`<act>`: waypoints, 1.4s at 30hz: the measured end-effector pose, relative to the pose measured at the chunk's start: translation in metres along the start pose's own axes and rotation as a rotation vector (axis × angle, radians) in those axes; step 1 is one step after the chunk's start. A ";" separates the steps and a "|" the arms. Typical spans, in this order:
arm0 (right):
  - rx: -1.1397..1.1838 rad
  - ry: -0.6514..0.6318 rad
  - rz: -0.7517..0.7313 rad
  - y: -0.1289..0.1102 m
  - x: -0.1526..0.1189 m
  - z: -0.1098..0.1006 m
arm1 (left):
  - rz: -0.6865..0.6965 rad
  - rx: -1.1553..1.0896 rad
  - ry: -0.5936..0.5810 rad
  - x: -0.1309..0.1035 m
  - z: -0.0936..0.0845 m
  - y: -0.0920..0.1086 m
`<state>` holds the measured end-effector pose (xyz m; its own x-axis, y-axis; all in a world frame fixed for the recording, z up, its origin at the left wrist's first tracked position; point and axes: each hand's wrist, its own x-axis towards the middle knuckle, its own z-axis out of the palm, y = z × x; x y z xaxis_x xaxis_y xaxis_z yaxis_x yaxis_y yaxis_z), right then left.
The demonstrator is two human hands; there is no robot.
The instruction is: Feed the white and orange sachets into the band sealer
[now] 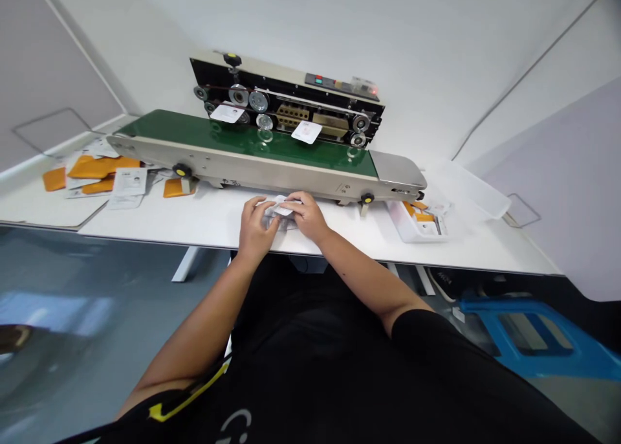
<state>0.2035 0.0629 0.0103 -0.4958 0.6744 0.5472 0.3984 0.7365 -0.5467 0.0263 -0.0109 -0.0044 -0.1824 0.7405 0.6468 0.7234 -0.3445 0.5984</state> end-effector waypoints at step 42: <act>-0.211 0.683 0.241 0.023 0.038 -0.156 | 0.055 0.200 -0.345 0.003 0.017 -0.010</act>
<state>0.3141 0.1140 0.1174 0.1846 0.6502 0.7370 0.6091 0.5128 -0.6050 0.0293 0.0050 -0.0164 0.0698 0.8863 0.4579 0.8476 -0.2947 0.4412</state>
